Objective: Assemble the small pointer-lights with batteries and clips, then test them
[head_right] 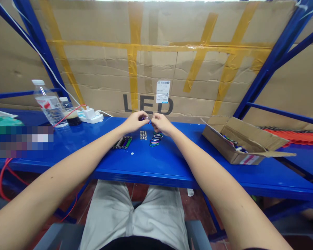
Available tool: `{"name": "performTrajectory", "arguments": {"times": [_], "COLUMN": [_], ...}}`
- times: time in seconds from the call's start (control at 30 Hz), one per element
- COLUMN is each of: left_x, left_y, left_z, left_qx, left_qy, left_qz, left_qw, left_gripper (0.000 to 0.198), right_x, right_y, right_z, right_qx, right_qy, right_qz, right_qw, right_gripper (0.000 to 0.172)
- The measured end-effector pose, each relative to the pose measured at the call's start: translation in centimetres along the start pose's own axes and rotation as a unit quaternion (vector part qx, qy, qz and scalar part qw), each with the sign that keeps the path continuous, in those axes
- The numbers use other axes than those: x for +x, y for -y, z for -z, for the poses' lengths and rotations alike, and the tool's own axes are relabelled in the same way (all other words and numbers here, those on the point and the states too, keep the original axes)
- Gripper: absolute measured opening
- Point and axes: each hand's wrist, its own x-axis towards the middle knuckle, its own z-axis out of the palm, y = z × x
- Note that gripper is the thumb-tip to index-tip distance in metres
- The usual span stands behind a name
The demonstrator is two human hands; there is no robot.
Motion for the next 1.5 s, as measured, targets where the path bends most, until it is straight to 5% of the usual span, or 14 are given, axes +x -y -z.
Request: {"name": "performTrajectory", "arguments": {"times": [0.37, 0.7, 0.9, 1.07, 1.33, 1.5], "left_x": [0.0, -0.1, 0.1, 0.9, 1.0, 0.9], "left_y": [-0.6, -0.3, 0.2, 0.9, -0.1, 0.0], "left_z": [1.3, 0.8, 1.2, 0.8, 1.0, 1.7], "left_qx": [0.193, 0.257, 0.094, -0.062, -0.157, -0.187], "left_qy": [0.055, 0.037, 0.009, -0.039, 0.011, 0.014], "left_qz": [-0.15, -0.15, -0.065, 0.008, 0.032, 0.013], "left_qw": [0.968, 0.954, 0.993, 0.997, 0.987, 0.982], "left_gripper": [0.012, 0.016, 0.009, 0.012, 0.015, 0.025], "right_x": [1.0, 0.8, 0.3, 0.6, 0.6, 0.0], "right_y": [-0.7, -0.1, 0.5, 0.2, 0.4, 0.5], "right_z": [1.1, 1.1, 1.2, 1.8, 1.1, 0.7], "right_qx": [-0.213, -0.272, -0.118, 0.018, 0.003, 0.043], "right_qy": [-0.031, -0.055, -0.032, 0.003, 0.034, 0.079], "right_qz": [0.139, 0.192, 0.021, -0.065, 0.062, 0.045], "right_qw": [0.967, 0.941, 0.992, 0.998, 0.998, 0.995], "right_gripper": [0.028, 0.027, 0.014, 0.007, 0.012, 0.019]}}
